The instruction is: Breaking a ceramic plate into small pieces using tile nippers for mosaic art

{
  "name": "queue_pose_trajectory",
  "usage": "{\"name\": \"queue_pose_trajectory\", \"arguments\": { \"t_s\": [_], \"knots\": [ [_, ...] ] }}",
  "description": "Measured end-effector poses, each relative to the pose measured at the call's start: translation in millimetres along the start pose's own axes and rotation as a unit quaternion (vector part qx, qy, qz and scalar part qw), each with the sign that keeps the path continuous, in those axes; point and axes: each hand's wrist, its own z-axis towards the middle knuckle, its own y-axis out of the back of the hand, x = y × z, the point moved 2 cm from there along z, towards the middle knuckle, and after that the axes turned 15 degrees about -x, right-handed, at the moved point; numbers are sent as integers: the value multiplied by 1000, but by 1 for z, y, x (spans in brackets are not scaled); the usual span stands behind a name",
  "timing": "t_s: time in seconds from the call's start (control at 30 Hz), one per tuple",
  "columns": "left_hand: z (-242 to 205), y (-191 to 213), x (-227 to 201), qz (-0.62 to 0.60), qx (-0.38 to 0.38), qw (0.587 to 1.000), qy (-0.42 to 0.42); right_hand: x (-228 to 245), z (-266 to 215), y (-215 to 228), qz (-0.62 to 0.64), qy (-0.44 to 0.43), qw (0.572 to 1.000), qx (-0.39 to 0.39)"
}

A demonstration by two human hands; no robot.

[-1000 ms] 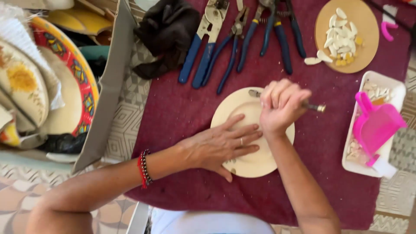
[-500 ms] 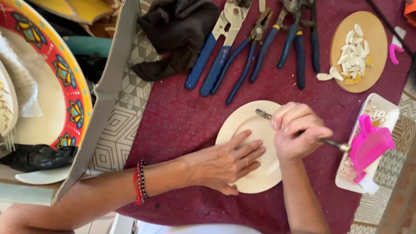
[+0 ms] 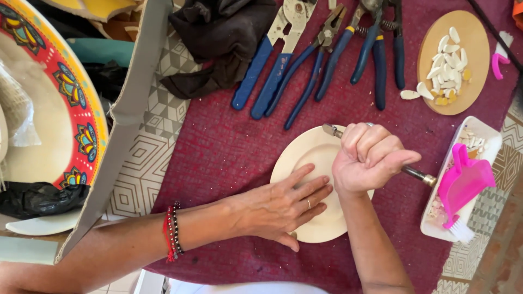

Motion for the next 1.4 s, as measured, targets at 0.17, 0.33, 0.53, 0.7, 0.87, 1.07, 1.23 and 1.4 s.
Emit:
{"name": "queue_pose_trajectory", "arguments": {
  "t_s": [0.17,0.33,0.53,0.7,0.87,1.07,1.23,1.4],
  "knots": [
    [-1,-2,0,16,7,1000,-2,-4,-3,1,-16,18,1000,-7],
    [-1,-4,0,7,-6,1000,1,-5,-9,1,-32,24,999,3],
    [-1,-5,0,3,-4,1000,5,-10,-10,-2,-44,21,998,29],
    [-1,-5,0,10,-2,1000,2,-7,-13,-3,-17,43,999,17],
    [-2,-7,0,11,-2,1000,0,-5,-15,-2,-40,40,998,19],
    [-1,-6,1,8,2,1000,3,-6,-15,-3,-49,31,998,22],
    [-1,-6,0,11,5,1000,3,-8,-14,-1,-55,25,998,18],
    [-2,-9,-1,8,0,1000,3,-11,-12,3,-36,7,999,-3]
  ]
}}
